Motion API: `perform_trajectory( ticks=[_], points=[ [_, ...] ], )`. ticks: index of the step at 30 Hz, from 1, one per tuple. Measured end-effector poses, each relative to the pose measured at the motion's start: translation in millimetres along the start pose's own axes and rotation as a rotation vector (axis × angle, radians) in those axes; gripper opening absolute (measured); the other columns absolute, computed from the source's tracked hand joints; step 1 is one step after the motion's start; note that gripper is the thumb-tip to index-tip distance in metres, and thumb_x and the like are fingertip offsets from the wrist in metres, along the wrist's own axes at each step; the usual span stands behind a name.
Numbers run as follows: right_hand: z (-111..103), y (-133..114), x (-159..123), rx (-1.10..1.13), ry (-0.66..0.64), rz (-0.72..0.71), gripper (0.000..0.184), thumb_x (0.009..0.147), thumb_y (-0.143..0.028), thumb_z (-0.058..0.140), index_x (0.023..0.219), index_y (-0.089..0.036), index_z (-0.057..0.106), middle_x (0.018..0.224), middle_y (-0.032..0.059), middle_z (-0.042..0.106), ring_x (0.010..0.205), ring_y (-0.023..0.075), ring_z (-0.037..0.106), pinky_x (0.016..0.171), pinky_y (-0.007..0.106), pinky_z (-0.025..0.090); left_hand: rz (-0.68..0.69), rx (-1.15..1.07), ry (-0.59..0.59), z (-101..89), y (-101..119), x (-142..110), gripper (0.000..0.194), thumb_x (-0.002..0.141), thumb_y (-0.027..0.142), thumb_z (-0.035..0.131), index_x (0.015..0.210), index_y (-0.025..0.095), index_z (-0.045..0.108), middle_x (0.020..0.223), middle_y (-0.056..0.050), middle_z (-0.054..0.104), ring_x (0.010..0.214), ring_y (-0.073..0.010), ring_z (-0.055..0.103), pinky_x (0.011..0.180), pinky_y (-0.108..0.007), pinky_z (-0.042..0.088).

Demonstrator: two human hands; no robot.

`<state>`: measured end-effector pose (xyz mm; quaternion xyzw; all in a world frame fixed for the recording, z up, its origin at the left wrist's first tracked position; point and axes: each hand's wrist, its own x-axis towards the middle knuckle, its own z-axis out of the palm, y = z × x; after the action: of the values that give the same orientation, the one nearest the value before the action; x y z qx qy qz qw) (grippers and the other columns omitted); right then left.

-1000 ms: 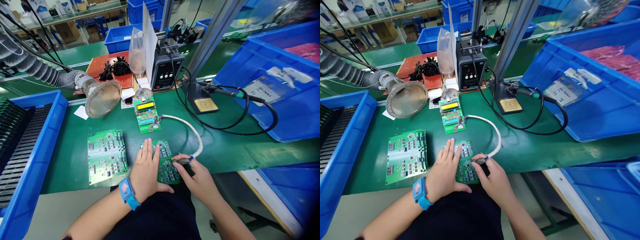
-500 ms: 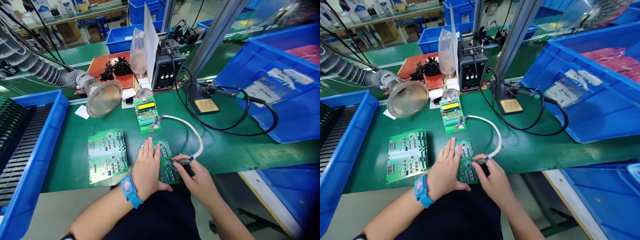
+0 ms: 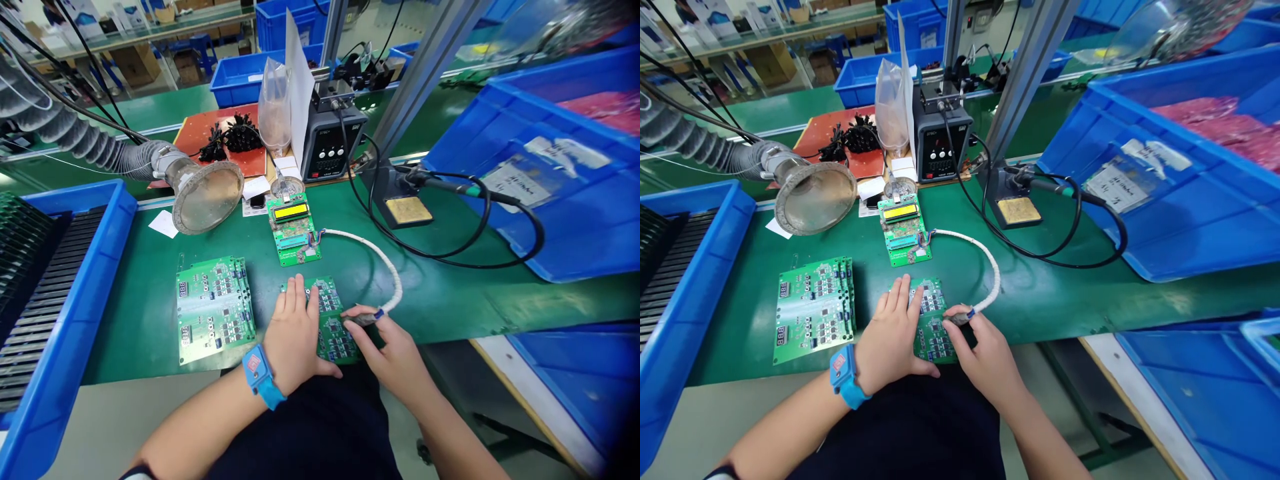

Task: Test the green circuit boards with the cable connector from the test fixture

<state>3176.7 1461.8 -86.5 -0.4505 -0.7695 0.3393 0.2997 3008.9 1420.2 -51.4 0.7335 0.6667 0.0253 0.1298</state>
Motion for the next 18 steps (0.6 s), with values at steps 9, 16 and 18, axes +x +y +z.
perform_trajectory(
  ticks=[9,16,18],
  points=[
    [-6,1,0,0.074,0.014,0.017,0.017,0.091,-0.036,0.055,0.096,-0.022,0.062,0.096,0.0062,0.070,0.094,0.0244,0.065,0.085,0.036,0.052,0.002,0.000,-0.022,-4.0,1,3,0.138,0.036,0.065,0.087,0.142,-0.003,0.030,0.147,-0.034,0.021,0.136,-0.0469,0.024,0.107,-0.059,0.031],
    [-3,3,37,0.286,0.130,0.054,0.019,0.090,-0.038,0.056,0.098,-0.020,0.057,0.097,0.0079,0.070,0.090,0.0218,0.067,0.082,0.035,0.054,0.095,0.074,0.159,-47.9,-22,-49,0.148,0.023,0.068,0.087,0.144,0.007,0.027,0.147,-0.030,0.026,0.133,-0.0487,0.028,0.105,-0.060,0.034],
    [3,7,50,0.223,0.101,0.048,0.020,0.090,-0.038,0.054,0.099,-0.020,0.057,0.096,0.0078,0.069,0.089,0.0217,0.066,0.081,0.036,0.053,0.104,0.140,0.245,-68.5,-46,-64,0.147,0.025,0.069,0.086,0.145,0.011,0.024,0.145,-0.028,0.031,0.131,-0.0499,0.031,0.101,-0.062,0.035]
  ],
)
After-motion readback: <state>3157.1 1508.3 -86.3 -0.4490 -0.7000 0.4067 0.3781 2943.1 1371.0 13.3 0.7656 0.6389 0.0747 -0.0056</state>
